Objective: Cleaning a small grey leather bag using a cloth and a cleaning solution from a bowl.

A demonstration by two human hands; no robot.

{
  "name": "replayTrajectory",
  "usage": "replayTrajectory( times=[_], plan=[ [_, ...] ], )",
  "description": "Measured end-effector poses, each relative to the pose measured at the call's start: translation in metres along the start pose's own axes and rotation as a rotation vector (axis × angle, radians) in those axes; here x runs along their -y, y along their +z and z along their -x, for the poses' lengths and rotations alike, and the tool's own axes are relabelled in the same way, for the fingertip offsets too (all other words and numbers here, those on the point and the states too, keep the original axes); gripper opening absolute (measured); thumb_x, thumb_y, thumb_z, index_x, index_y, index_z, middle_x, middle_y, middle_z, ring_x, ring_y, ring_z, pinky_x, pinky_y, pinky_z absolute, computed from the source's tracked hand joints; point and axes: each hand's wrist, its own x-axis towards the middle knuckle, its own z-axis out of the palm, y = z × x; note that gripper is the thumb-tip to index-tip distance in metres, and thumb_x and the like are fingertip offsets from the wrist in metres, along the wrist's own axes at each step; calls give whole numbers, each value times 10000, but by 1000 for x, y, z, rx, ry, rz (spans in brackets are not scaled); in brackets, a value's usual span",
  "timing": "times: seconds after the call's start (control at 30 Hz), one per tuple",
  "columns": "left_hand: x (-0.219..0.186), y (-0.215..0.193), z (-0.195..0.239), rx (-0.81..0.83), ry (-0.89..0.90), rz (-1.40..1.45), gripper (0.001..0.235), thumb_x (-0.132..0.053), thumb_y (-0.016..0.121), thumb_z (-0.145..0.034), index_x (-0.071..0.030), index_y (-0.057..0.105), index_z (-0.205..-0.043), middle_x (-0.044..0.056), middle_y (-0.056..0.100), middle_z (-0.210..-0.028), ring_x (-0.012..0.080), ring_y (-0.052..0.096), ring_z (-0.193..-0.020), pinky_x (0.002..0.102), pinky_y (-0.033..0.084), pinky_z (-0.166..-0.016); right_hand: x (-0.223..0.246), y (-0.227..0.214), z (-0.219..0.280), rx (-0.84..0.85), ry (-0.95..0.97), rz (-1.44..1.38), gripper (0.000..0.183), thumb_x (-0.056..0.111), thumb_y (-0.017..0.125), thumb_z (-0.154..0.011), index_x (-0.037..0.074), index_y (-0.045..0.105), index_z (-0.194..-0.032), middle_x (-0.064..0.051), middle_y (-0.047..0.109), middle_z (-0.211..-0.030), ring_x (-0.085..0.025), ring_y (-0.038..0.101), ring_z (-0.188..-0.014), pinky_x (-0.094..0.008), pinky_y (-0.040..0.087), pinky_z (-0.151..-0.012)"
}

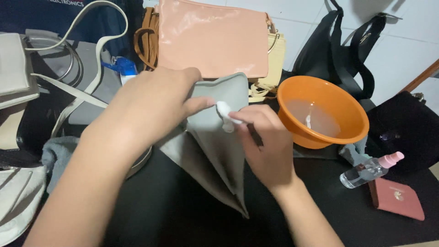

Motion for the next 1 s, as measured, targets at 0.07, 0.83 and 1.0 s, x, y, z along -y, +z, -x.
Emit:
replayTrajectory(
  times=[0.07, 0.83, 1.0],
  plan=[
    [3, 1, -12, 79, 86, 238, 365, -424, 592, -1026, -106, 627, -1202, 154, 730, -1022, 383, 676, -964, 477, 487, -757, -3, -5, -7, 23, -1, 67, 186, 57, 539, -1029, -6, 704, -1087, -172, 695, -1043, -312, 672, -987, -368, 515, -900],
    [53, 125, -12, -150, 572, 128, 965, 74, 560, -858, -387, 222, -1637, 39, 638, -789, 246, 469, -523, 406, 415, -537, -86, 14, 9, 319, 224, -367, 239, -77, 612, -987, 115, 725, -1075, -82, 703, -1080, -183, 703, -931, -262, 539, -757],
    [55, 141, -11, -250, 619, 49, 562, -137, 526, -997, -241, 499, -1549, 87, 763, -867, 285, 720, -718, 334, 553, -731, -80, 34, 10, 279, 291, -313, 165, -20, 665, -953, 101, 766, -1001, -86, 752, -940, -227, 710, -844, -387, 580, -749]
  ],
)
